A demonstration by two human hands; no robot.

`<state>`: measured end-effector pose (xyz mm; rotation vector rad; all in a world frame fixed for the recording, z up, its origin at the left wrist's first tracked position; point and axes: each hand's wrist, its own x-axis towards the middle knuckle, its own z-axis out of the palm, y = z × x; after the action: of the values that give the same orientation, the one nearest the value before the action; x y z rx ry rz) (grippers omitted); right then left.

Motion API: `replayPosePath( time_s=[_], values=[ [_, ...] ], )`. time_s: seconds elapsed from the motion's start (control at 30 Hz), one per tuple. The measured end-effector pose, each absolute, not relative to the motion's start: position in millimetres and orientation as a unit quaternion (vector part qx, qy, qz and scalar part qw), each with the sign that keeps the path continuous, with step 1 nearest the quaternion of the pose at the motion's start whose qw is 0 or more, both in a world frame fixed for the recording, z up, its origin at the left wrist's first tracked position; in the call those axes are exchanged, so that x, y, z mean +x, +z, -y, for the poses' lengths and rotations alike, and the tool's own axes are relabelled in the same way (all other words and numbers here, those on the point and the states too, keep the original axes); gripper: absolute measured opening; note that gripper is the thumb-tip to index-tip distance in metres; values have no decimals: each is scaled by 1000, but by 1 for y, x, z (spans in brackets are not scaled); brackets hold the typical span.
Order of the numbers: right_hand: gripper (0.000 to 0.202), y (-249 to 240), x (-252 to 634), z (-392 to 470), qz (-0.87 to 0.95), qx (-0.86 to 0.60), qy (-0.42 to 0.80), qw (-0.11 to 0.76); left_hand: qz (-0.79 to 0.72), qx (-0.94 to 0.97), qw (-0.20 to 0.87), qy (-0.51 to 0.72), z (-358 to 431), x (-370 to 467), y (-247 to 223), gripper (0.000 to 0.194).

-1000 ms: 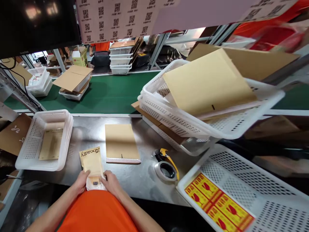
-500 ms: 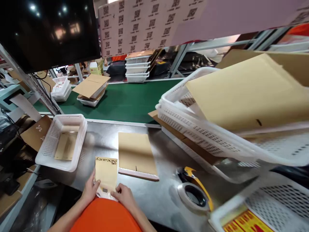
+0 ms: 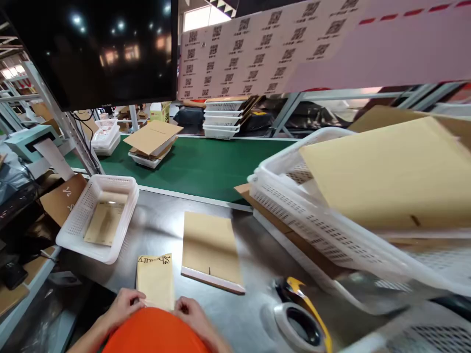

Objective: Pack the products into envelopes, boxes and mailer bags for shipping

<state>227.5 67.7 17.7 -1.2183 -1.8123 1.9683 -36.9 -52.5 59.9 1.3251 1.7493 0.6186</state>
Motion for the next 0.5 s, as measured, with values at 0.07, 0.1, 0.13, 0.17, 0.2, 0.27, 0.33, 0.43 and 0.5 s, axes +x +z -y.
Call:
replayPosePath(
  time_s=[0.07,0.1,0.13,0.17,0.2,0.27,0.33,0.43,0.5],
  values=[
    [37,30,222,-68,603,-407,670,151,-710,521,390,270,43,-34,69,35],
    [38,39,218,-71,608,-414,652,182,-715,518,376,283,35,-35,77,36],
    [38,49,214,-77,623,-424,624,206,-720,514,364,293,25,-36,86,38],
    [36,60,210,-84,642,-434,592,221,-723,511,358,296,13,-38,98,41],
    [32,71,206,-94,662,-442,561,228,-724,514,354,293,1,-42,112,42],
    [32,96,202,-115,698,-437,524,219,-715,535,354,277,-21,-50,142,41],
    [32,122,203,-133,721,-415,515,207,-701,564,356,254,-34,-58,176,39],
    [34,159,212,-144,761,-376,486,207,-679,623,323,214,-32,-63,225,36],
    [40,176,218,-143,785,-342,451,251,-651,669,294,206,-23,-61,245,33]
  ],
)
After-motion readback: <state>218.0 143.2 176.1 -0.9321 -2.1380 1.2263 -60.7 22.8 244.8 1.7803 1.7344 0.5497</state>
